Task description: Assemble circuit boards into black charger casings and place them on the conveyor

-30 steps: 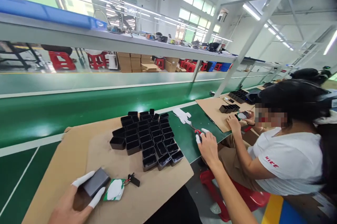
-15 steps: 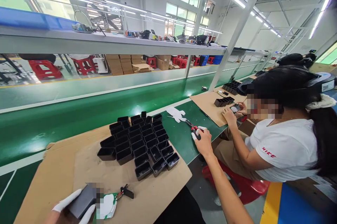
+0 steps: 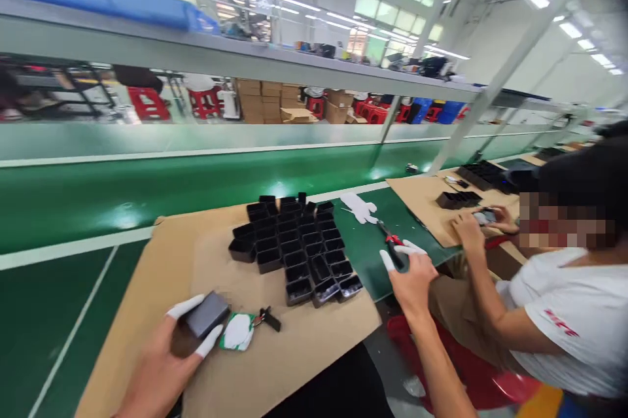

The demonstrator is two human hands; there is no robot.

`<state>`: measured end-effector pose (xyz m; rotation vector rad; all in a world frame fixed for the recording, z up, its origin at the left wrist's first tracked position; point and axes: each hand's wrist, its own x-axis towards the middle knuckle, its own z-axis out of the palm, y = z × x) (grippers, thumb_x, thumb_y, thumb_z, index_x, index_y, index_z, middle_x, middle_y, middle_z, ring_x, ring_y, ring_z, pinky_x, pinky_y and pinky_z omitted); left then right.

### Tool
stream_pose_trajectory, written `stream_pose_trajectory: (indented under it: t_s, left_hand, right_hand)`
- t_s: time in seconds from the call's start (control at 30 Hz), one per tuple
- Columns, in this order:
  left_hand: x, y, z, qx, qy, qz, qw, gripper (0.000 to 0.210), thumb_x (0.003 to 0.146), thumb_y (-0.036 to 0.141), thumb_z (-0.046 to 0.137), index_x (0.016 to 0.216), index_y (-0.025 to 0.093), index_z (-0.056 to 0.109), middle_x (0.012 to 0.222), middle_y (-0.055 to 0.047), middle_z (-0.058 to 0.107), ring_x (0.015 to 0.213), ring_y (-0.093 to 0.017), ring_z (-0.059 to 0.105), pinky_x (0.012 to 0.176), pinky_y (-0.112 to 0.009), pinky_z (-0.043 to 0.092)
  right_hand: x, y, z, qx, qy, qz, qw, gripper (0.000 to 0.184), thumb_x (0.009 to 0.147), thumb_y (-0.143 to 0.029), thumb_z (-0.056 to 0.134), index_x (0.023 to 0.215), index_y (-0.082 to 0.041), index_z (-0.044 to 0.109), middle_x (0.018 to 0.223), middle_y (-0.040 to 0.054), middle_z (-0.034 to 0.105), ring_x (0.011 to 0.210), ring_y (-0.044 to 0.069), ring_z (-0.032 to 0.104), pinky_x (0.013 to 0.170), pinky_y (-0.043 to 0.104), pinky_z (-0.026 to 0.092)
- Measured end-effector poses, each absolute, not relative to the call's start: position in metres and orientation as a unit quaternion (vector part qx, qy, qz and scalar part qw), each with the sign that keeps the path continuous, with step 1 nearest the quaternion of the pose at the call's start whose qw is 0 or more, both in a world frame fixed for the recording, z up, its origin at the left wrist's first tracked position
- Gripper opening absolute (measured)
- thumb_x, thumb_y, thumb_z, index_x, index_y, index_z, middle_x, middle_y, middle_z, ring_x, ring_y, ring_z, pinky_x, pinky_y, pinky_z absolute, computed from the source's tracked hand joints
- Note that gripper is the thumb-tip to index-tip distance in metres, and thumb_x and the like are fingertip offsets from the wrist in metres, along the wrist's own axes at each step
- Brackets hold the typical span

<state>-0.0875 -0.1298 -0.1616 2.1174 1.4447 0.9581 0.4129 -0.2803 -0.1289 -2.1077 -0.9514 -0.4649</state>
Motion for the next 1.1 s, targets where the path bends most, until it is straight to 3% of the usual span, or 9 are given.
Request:
stream_pose_trajectory:
  t_s: [0.1, 0.2, 0.33, 0.47, 0.6, 0.7, 0.8, 0.93, 1.1]
  left_hand:
    - [-0.079, -0.139, -0.146, 0.755, 0.507, 0.35, 0.226, 0.057, 0.086, 0.054, 0.078, 0.134, 0.026, 0.066, 0.128, -0.009, 0.075, 0.118, -0.035, 0.072, 0.101, -0.052, 0.06]
    - [-0.074, -0.144, -0.136, 0.768, 0.524, 0.327, 0.171, 0.054, 0.083, 0.048, 0.08, 0.132, 0.027, 0.071, 0.12, -0.01, 0.073, 0.118, -0.038, 0.064, 0.102, -0.056, 0.052]
    - [-0.071, -0.152, -0.131, 0.754, 0.567, 0.302, 0.136, 0.053, 0.078, 0.038, 0.084, 0.129, 0.027, 0.071, 0.12, -0.01, 0.071, 0.115, -0.039, 0.059, 0.097, -0.054, 0.045]
    - [-0.073, -0.159, -0.127, 0.74, 0.572, 0.32, 0.152, 0.055, 0.074, 0.025, 0.08, 0.128, 0.026, 0.068, 0.122, -0.009, 0.066, 0.118, -0.038, 0.058, 0.096, -0.051, 0.043]
    - [-0.077, -0.161, -0.126, 0.717, 0.573, 0.353, 0.181, 0.059, 0.073, 0.02, 0.078, 0.13, 0.027, 0.064, 0.125, -0.009, 0.062, 0.125, -0.038, 0.059, 0.105, -0.054, 0.041]
    - [-0.078, -0.162, -0.126, 0.707, 0.573, 0.365, 0.197, 0.058, 0.073, 0.017, 0.077, 0.129, 0.026, 0.062, 0.125, -0.009, 0.06, 0.129, -0.038, 0.058, 0.108, -0.054, 0.04]
    - [-0.078, -0.162, -0.124, 0.71, 0.568, 0.358, 0.211, 0.057, 0.073, 0.016, 0.076, 0.128, 0.025, 0.063, 0.126, -0.01, 0.059, 0.129, -0.037, 0.058, 0.108, -0.053, 0.039]
    - [-0.078, -0.163, -0.12, 0.711, 0.567, 0.349, 0.225, 0.056, 0.073, 0.014, 0.074, 0.127, 0.025, 0.063, 0.126, -0.009, 0.06, 0.128, -0.036, 0.058, 0.11, -0.054, 0.037]
    - [-0.077, -0.163, -0.117, 0.687, 0.562, 0.383, 0.257, 0.051, 0.07, 0.016, 0.073, 0.12, 0.024, 0.065, 0.119, -0.009, 0.062, 0.124, -0.037, 0.06, 0.111, -0.058, 0.037]
  right_hand:
    - [0.32, -0.302, -0.109, -0.727, -0.496, -0.165, 0.445, 0.015, 0.103, -0.041, 0.069, 0.104, -0.026, 0.069, 0.11, 0.0124, 0.076, 0.11, 0.035, 0.07, 0.106, 0.056, 0.046]
    - [0.226, -0.315, -0.102, -0.639, -0.626, 0.065, 0.442, 0.001, 0.106, -0.03, 0.067, 0.107, -0.03, 0.067, 0.097, 0.0058, 0.074, 0.091, 0.028, 0.072, 0.084, 0.043, 0.058]
    - [0.149, -0.305, -0.11, -0.63, -0.672, 0.127, 0.368, 0.03, 0.106, -0.039, 0.069, 0.132, -0.026, 0.06, 0.121, 0.0128, 0.072, 0.112, 0.032, 0.071, 0.093, 0.047, 0.061]
    - [0.133, -0.27, -0.103, -0.624, -0.744, 0.053, 0.231, 0.042, 0.104, -0.034, 0.069, 0.143, -0.024, 0.055, 0.151, 0.0191, 0.063, 0.147, 0.043, 0.051, 0.115, 0.066, 0.045]
    - [0.137, -0.232, -0.08, -0.592, -0.79, 0.097, 0.128, 0.013, 0.107, -0.031, 0.063, 0.115, -0.021, 0.065, 0.123, 0.0146, 0.074, 0.124, 0.037, 0.062, 0.114, 0.066, 0.04]
    - [0.142, -0.211, -0.07, -0.587, -0.79, 0.123, 0.129, 0.022, 0.111, -0.034, 0.058, 0.095, -0.022, 0.066, 0.105, 0.0097, 0.074, 0.106, 0.029, 0.064, 0.106, 0.054, 0.044]
    - [0.147, -0.2, -0.07, -0.62, -0.75, 0.162, 0.164, 0.03, 0.109, -0.026, 0.053, 0.08, -0.023, 0.061, 0.093, 0.0072, 0.069, 0.091, 0.025, 0.063, 0.081, 0.039, 0.047]
    - [0.149, -0.202, -0.069, -0.64, -0.717, 0.185, 0.207, 0.024, 0.113, -0.026, 0.042, 0.103, -0.023, 0.064, 0.107, 0.0069, 0.075, 0.096, 0.023, 0.069, 0.084, 0.037, 0.05]
    - [0.137, -0.217, -0.065, -0.601, -0.765, 0.186, 0.136, 0.021, 0.102, -0.042, 0.07, 0.11, -0.023, 0.066, 0.102, 0.0057, 0.072, 0.094, 0.029, 0.068, 0.083, 0.043, 0.049]
